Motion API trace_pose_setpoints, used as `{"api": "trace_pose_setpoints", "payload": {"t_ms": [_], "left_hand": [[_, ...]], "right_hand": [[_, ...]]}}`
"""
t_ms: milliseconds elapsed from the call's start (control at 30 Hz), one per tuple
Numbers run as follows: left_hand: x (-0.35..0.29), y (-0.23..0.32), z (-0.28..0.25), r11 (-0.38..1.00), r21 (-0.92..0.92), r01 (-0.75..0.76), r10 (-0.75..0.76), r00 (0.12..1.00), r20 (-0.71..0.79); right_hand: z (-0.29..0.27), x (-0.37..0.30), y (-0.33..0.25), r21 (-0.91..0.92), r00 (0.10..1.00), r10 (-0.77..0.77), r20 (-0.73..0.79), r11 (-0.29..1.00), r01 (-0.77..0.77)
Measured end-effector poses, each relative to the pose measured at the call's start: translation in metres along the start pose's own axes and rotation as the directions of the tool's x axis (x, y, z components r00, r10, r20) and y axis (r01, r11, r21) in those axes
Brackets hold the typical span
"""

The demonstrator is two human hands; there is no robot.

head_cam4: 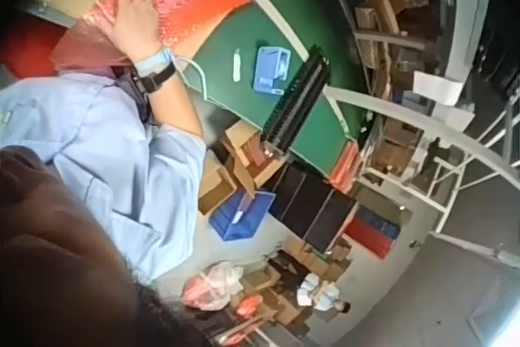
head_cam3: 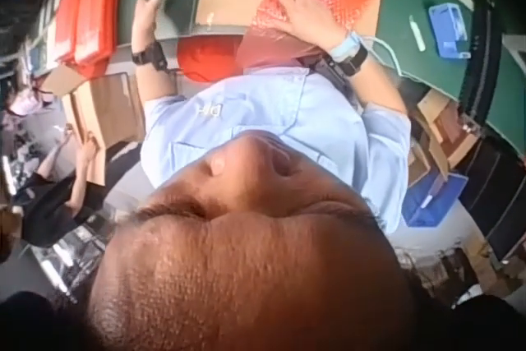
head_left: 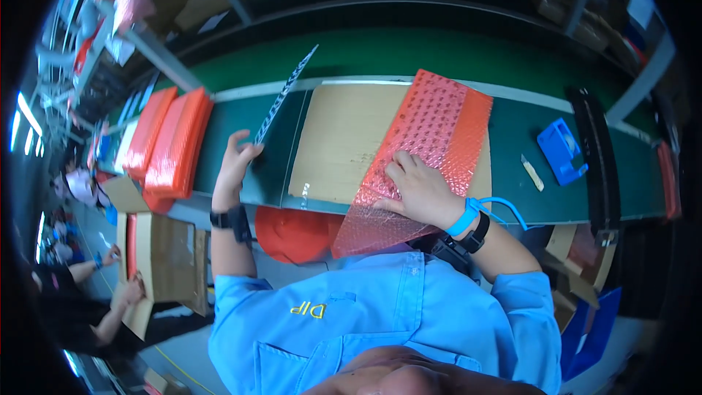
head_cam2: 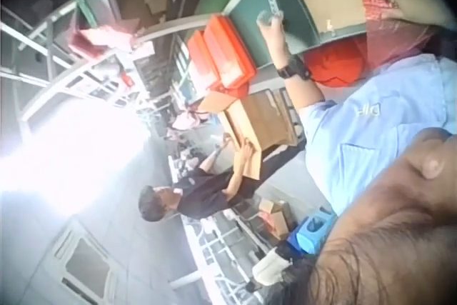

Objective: The person wraps circuit boards in red bubble wrap by placing each board onto a sheet, folding it over, and securing it with tape. The wrapped boards are then stacked on the side of the workstation, and the process is repeated.

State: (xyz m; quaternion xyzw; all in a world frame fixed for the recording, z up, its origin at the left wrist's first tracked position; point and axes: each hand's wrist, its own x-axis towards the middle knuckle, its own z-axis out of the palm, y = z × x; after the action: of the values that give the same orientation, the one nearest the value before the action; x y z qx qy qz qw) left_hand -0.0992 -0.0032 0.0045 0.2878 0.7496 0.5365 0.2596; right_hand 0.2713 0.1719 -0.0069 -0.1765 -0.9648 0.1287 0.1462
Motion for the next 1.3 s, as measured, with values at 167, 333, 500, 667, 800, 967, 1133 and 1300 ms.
{"api": "trace_pose_setpoints", "payload": {"t_ms": [167, 333, 500, 667, 800, 967, 1133, 1300], "left_hand": [[-0.074, 0.034, 0.085, 0.914, -0.242, -0.324, 0.357, 0.928, 0.107], [-0.111, 0.042, 0.169, 0.696, 0.156, -0.701, 0.682, 0.713, 0.163], [-0.103, 0.039, 0.185, 0.549, 0.238, -0.801, 0.798, 0.587, 0.134], [-0.096, -0.004, 0.174, 0.609, 0.434, -0.664, 0.618, 0.74, 0.265], [-0.092, -0.023, 0.177, 0.567, 0.469, -0.677, 0.625, 0.725, 0.29], [-0.094, -0.034, 0.167, 0.588, 0.441, -0.678, 0.663, 0.716, 0.217], [-0.094, -0.038, 0.158, 0.582, 0.449, -0.678, 0.68, 0.709, 0.188], [-0.09, -0.046, 0.154, 0.579, 0.463, -0.672, 0.686, 0.708, 0.169]], "right_hand": [[-0.021, -0.012, 0.025, 0.364, 0.998, -0.032, -0.053, 0.93, 0.049], [-0.052, -0.008, 0.003, 0.937, 0.992, 0.116, 0.055, 0.336, -0.091], [-0.066, -0.014, 0.03, 0.985, 0.953, 0.302, 0.034, 0.15, -0.083], [-0.083, 0.004, 0.088, 0.618, 0.942, 0.257, -0.217, 0.783, -0.071], [-0.065, 0.013, 0.115, -0.078, 0.829, -0.1, -0.55, 0.995, 0.069], [-0.047, 0.018, 0.128, -0.317, 0.843, -0.222, -0.491, 0.946, 0.065], [-0.048, 0.019, 0.107, 0.263, 0.762, 0.263, -0.592, 0.957, -0.126], [-0.033, 0.018, 0.068, 0.946, 0.8, 0.572, -0.182, 0.325, -0.017]]}}
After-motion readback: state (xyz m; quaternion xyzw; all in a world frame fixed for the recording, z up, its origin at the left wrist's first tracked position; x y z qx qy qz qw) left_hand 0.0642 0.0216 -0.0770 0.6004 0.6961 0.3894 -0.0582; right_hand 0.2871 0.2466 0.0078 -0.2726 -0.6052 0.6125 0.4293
